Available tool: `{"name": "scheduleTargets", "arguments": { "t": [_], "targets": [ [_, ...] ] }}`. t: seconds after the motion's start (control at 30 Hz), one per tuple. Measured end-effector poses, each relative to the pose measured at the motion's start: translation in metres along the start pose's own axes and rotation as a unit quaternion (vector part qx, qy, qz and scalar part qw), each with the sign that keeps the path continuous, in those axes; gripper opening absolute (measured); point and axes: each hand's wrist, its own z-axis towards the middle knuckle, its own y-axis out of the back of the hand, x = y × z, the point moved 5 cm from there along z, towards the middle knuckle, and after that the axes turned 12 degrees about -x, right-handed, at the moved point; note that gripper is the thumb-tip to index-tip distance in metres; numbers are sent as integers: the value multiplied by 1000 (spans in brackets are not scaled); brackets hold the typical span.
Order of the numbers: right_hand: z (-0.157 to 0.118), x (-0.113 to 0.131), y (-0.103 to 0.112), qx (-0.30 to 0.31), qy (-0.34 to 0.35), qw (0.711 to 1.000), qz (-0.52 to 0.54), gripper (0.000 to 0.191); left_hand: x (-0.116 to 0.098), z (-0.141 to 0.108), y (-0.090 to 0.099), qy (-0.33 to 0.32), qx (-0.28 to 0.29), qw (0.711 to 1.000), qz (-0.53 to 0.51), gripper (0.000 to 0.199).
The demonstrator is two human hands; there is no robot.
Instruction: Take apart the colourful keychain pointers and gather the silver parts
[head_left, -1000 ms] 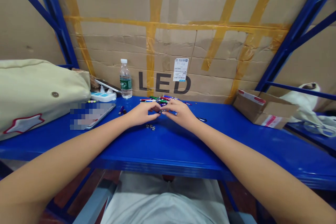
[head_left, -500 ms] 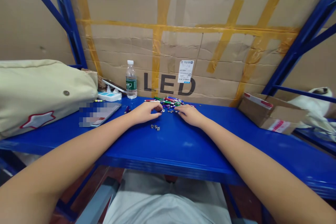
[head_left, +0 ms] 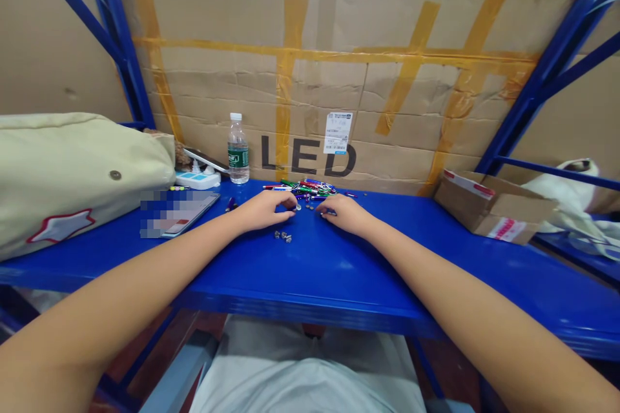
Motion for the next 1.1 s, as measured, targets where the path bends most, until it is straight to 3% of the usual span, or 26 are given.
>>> {"name": "scheduleTargets", "arguments": {
  "t": [0.23,0.37,0.53,0.63,0.9,1.1],
  "targets": [
    [3,-4,-5,16,-31,999,-18,20,-3,0,-1,0,15,1000,6,17],
    [5,-1,-1,27,-54,998,22,19,-3,0,-4,14,29,999,5,17],
    [6,18,20,-99,-74,971,206,27,-1,-1,-6,29,24,999,-10,20],
    [8,34,29,-148,-50,956,250,25,-2,-1,-7,35,26,998,-35,22],
    [8,46,31,-180,7,963,200,16,-5,0,-8,56,12,995,-78,26],
    [9,47,31,-146,57,977,146,12,-5,0,-7,46,8,996,-70,25]
  ]
}}
